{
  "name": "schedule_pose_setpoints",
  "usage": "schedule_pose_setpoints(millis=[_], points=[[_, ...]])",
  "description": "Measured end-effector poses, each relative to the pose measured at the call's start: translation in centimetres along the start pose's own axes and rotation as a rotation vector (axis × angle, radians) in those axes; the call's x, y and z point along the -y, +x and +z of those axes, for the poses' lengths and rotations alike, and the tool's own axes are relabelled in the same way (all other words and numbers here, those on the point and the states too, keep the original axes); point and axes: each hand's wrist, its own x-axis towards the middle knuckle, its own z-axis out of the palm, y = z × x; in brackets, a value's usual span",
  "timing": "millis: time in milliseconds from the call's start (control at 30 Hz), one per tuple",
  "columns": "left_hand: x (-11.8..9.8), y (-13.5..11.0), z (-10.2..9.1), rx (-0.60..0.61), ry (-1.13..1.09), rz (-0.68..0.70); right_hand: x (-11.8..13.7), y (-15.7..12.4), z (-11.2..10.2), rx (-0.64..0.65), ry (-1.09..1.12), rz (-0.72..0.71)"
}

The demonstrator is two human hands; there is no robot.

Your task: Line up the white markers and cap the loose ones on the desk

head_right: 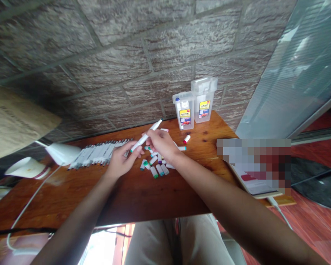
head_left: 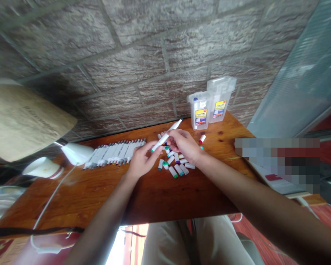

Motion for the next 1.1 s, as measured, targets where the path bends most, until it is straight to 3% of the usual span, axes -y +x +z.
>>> schedule_pose_setpoints(millis=[400, 833, 1100], points=[[0.49, -0.18, 0.15, -0.051, 0.026, -0.006, -0.44, -0.28, 0.33, 0.063, -0.047, 0.067], [0.12, 0.01, 0.08, -0.014, 0.014, -0.011, -0.01, -0.08, 0.04, 0.036, 0.04, 0.027], [0.19, -0.05, 0.0, -0.03, 0.022, -0.008, -0.28, -0.4, 0.24, 0.034, -0.017, 0.022]])
